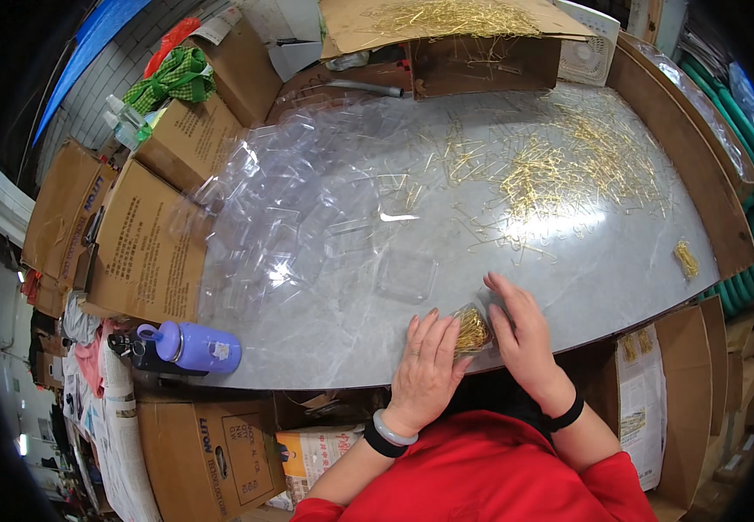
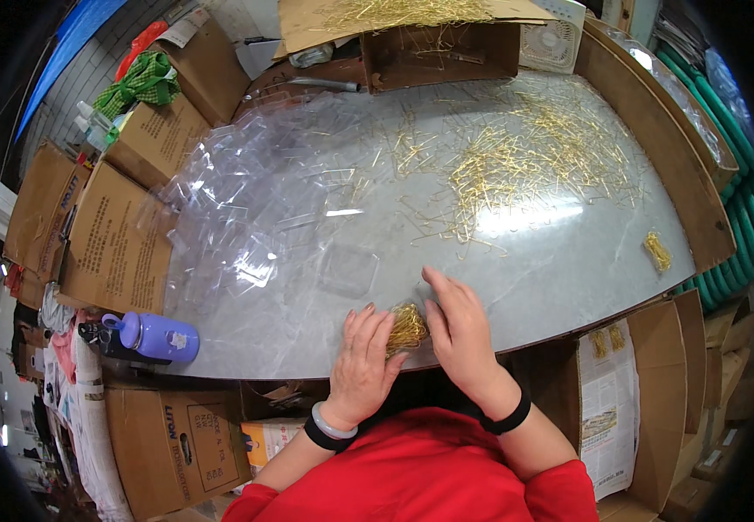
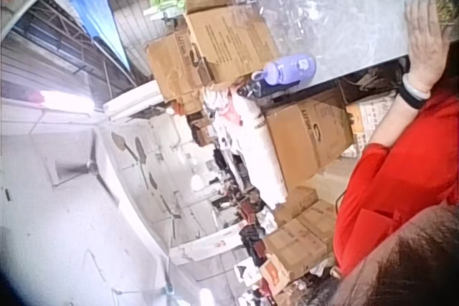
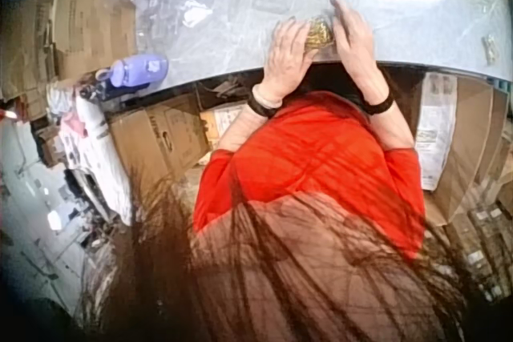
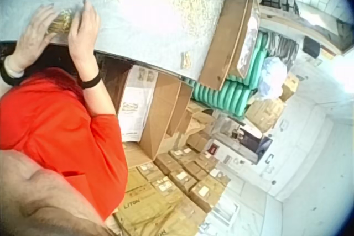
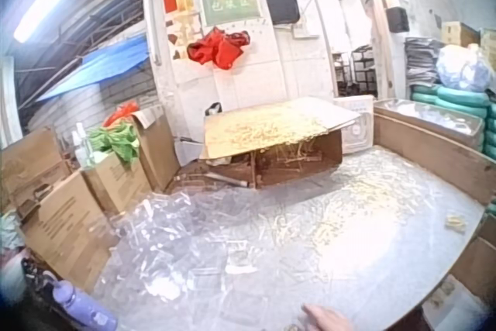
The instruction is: Gathering and packaging small gold-colored metal components into small plastic bags at a workbench.
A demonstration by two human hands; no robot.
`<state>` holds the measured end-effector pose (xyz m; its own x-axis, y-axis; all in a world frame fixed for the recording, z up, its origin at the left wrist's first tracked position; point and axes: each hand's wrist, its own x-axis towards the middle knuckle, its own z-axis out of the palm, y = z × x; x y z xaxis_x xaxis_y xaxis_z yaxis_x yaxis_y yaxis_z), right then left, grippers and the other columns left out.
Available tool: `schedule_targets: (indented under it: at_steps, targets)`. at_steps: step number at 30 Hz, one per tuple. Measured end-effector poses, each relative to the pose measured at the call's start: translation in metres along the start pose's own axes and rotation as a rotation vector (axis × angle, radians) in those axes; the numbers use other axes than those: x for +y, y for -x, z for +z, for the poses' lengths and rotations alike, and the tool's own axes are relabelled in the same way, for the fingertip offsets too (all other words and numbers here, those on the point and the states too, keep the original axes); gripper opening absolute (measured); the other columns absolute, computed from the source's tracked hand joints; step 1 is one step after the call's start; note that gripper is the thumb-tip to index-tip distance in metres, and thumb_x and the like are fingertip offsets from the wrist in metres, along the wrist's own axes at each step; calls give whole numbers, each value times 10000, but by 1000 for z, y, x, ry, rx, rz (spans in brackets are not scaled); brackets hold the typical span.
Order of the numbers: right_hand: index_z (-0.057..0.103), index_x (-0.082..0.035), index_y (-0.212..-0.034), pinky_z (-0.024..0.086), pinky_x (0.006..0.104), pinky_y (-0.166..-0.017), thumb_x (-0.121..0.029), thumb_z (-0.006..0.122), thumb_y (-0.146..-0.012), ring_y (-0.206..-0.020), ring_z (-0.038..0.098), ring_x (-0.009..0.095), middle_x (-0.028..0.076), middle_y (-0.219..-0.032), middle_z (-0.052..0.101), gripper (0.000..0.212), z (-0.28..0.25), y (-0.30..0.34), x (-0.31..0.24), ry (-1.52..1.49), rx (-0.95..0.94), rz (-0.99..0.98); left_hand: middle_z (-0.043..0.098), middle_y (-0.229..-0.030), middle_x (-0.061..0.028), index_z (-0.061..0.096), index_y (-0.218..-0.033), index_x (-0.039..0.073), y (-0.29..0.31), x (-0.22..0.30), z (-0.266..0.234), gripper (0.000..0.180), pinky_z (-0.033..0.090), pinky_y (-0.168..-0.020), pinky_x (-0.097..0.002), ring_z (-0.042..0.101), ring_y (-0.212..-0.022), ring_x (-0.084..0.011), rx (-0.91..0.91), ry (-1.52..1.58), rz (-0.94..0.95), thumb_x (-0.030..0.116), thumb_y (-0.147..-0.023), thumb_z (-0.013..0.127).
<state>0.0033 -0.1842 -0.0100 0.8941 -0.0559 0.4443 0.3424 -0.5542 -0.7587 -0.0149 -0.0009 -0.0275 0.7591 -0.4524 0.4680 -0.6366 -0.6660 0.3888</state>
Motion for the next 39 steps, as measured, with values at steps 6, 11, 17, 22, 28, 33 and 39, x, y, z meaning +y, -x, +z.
schedule_targets:
  at_steps: [6,11,17,22,28,33,39]
  targets:
    - [581,-12,-1334,459,476,-1012,-2,576,-937,-1198,599,366,163,-1266,659,397,-4,4,-7,60,-151,-101,467,-1401,-192,431,-1440,-23,2,0,1,610,330,-1163,-575,443,-1354,-414,15,3,5,189,-926,681]
    - [562,3,-1355,400,528,-1093,-2,593,-929,-1280,570,360,159,-1314,641,427,-5,18,-13,289,-211,-303,468,-1405,-183,432,-1442,-26,3,-1,1,630,335,-1170,-561,433,-1368,-394,4,-1,11,192,-913,695]
    - [545,6,-1371,422,523,-1074,2,569,-951,-1292,554,378,181,-1321,627,420,2,24,-17,52,-182,-150,456,-1412,-189,406,-1462,-16,2,-2,2,640,324,-1168,-572,444,-1356,-415,10,15,8,167,-917,689]
    - [572,6,-1331,410,515,-1082,34,549,-937,-1285,556,395,179,-1277,648,396,-1,24,-16,-5,-58,-32,460,-1409,-188,403,-1466,-13,1,0,0,638,316,-1173,-571,445,-1356,-414,17,27,-3,166,-922,683]
    - [582,7,-1320,408,507,-1083,20,561,-939,-1257,573,388,178,-1284,641,382,1,25,-17,162,-122,-188,467,-1407,-188,400,-1465,-14,3,-2,1,635,312,-1174,-575,448,-1353,-413,30,5,-8,165,-924,681]
    - [552,14,-1354,450,470,-1055,-95,669,-916,-1249,554,412,225,-1390,547,466,-5,21,-16,-41,-146,-103,435,-1457,-223,296,-1511,-14,2,-3,-10,866,292,-1178,-585,443,-1363,-426,54,178,-53,209,-834,787]
    - [609,-17,-1265,435,522,-1065,-203,798,-805,-1287,510,448,196,-1372,559,531,15,10,-16,128,-216,-264,402,-1501,-263,131,-1580,-12,9,-13,-10,1057,377,-1142,-502,450,-1378,-420,49,408,-148,76,-776,810]
